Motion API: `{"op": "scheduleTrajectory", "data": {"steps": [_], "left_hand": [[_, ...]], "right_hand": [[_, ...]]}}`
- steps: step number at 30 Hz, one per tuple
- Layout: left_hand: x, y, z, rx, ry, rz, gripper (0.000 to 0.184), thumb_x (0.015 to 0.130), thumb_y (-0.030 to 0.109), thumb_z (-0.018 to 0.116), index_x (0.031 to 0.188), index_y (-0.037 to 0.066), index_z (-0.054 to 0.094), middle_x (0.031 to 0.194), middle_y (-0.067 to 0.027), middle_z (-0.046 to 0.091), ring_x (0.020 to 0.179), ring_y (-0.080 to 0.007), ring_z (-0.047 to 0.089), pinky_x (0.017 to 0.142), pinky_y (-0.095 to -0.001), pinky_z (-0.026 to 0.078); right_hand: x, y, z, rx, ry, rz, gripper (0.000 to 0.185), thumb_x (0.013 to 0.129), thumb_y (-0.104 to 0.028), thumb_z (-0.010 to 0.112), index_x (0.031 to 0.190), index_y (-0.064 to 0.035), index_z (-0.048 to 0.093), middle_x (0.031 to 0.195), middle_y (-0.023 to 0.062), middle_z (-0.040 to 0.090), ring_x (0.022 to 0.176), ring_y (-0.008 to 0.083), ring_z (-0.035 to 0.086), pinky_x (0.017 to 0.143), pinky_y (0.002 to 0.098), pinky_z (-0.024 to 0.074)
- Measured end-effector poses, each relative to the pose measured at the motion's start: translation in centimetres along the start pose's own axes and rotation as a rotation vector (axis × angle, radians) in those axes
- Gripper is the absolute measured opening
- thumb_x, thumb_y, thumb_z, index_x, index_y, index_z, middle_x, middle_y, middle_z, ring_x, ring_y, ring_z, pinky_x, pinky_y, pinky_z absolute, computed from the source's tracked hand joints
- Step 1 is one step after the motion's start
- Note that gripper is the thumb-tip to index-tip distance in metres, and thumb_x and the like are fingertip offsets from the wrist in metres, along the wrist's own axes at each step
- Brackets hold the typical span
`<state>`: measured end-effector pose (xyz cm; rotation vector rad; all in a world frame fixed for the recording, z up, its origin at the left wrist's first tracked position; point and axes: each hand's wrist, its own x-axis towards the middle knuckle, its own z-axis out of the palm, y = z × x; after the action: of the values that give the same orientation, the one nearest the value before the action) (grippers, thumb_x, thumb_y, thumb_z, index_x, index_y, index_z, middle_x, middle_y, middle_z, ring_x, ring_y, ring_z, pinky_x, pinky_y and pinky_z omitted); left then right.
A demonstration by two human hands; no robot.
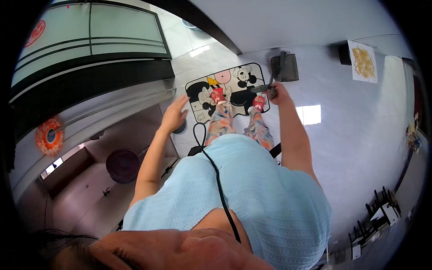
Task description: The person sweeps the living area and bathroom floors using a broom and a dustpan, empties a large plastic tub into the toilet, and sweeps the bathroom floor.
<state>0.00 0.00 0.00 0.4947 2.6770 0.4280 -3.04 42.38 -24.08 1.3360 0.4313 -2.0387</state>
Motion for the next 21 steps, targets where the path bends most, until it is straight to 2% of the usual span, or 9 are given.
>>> {"op": "scheduleTrajectory", "data": {"steps": [2,5,8,11,13,15,18,19,21], "left_hand": [[3.0,1.1,1.5,-0.090,-0.035,0.115,0.051,0.074,0.009,0.064,0.122,0.004,0.049,0.132,-0.0142,0.044,0.121,-0.0302,0.043,0.099,-0.0369,0.037],[8.0,8.6,10.1,-0.186,-0.106,0.248,0.052,0.074,0.011,0.063,0.122,0.003,0.046,0.129,-0.0165,0.046,0.119,-0.0312,0.044,0.098,-0.0364,0.038],[9.5,12.1,15.2,-0.241,-0.278,0.292,0.058,0.073,0.016,0.065,0.124,-0.002,0.042,0.125,-0.0209,0.047,0.113,-0.0349,0.048,0.096,-0.0392,0.039],[9.0,14.2,19.1,-0.168,-0.505,0.129,0.062,0.071,0.020,0.068,0.124,0.001,0.042,0.112,-0.0217,0.054,0.099,-0.0383,0.056,0.084,-0.0417,0.045],[8.2,10.9,24.3,-0.156,-0.535,0.313,0.064,0.071,0.021,0.066,0.128,0.004,0.040,0.111,-0.0223,0.056,0.095,-0.0377,0.057,0.080,-0.0428,0.046],[5.2,9.2,25.4,-0.287,-0.488,0.229,0.062,0.072,0.022,0.064,0.128,0.007,0.041,0.106,-0.0224,0.059,0.095,-0.0373,0.058,0.080,-0.0429,0.047],[0.2,7.1,24.3,-0.358,-0.400,0.095,0.057,0.074,0.025,0.061,0.125,0.009,0.044,0.102,-0.0220,0.061,0.093,-0.0371,0.059,0.080,-0.0434,0.047],[-1.6,6.2,24.0,-0.301,-0.372,0.051,0.053,0.074,0.027,0.060,0.123,0.009,0.048,0.102,-0.0216,0.061,0.092,-0.0373,0.059,0.079,-0.0439,0.047],[-4.6,4.0,23.9,-0.302,-0.269,0.018,0.045,0.074,0.029,0.058,0.116,0.013,0.055,0.097,-0.0190,0.063,0.088,-0.0366,0.061,0.075,-0.0448,0.048]], "right_hand": [[-1.0,4.8,3.4,-0.134,0.046,-0.168,0.015,0.072,-0.014,0.052,0.083,-0.0071,0.045,0.080,0.0204,0.059,0.043,0.0128,0.050,0.035,0.0225,0.0416],[-0.7,6.7,-2.1,-0.417,0.334,-0.293,0.007,0.073,-0.012,0.052,0.077,-0.0058,0.052,0.066,0.0094,0.056,0.044,0.0154,0.049,0.038,0.0274,0.0427],[2.9,12.7,-5.0,-0.239,0.135,-0.316,0.019,0.072,-0.013,0.054,0.084,0.0007,0.053,0.076,0.0118,0.055,0.057,0.0218,0.054,0.049,0.0378,0.0466],[-4.8,17.6,0.3,-0.302,0.221,-0.369,0.022,0.072,-0.015,0.055,0.085,0.0029,0.056,0.077,0.0120,0.057,0.058,0.0217,0.055,0.047,0.0348,0.0456],[-6.7,20.5,1.7,-0.408,0.238,-0.472,0.020,0.076,-0.013,0.053,0.086,0.0035,0.056,0.069,0.0098,0.056,0.050,0.0194,0.052,0.043,0.0294,0.0423],[-4.7,22.8,0.1,-0.518,0.274,-0.406,0.022,0.076,-0.015,0.053,0.085,0.0047,0.056,0.068,0.0106,0.055,0.049,0.0197,0.052,0.042,0.0298,0.0422],[-1.6,27.4,-1.3,-0.904,0.340,-0.409,0.039,0.070,-0.024,0.053,0.086,0.0103,0.062,0.086,0.0276,0.063,0.080,0.0344,0.064,0.065,0.0396,0.0479],[-2.8,28.8,-0.1,-0.925,0.331,-0.405,0.039,0.070,-0.024,0.053,0.086,0.0103,0.062,0.086,0.0276,0.063,0.080,0.0344,0.064,0.065,0.0396,0.0479],[-5.9,31.3,2.7,-1.265,0.323,-0.535,0.032,0.071,-0.020,0.055,0.079,0.0103,0.059,0.076,0.0201,0.060,0.058,0.0250,0.060,0.051,0.0368,0.0462]]}}
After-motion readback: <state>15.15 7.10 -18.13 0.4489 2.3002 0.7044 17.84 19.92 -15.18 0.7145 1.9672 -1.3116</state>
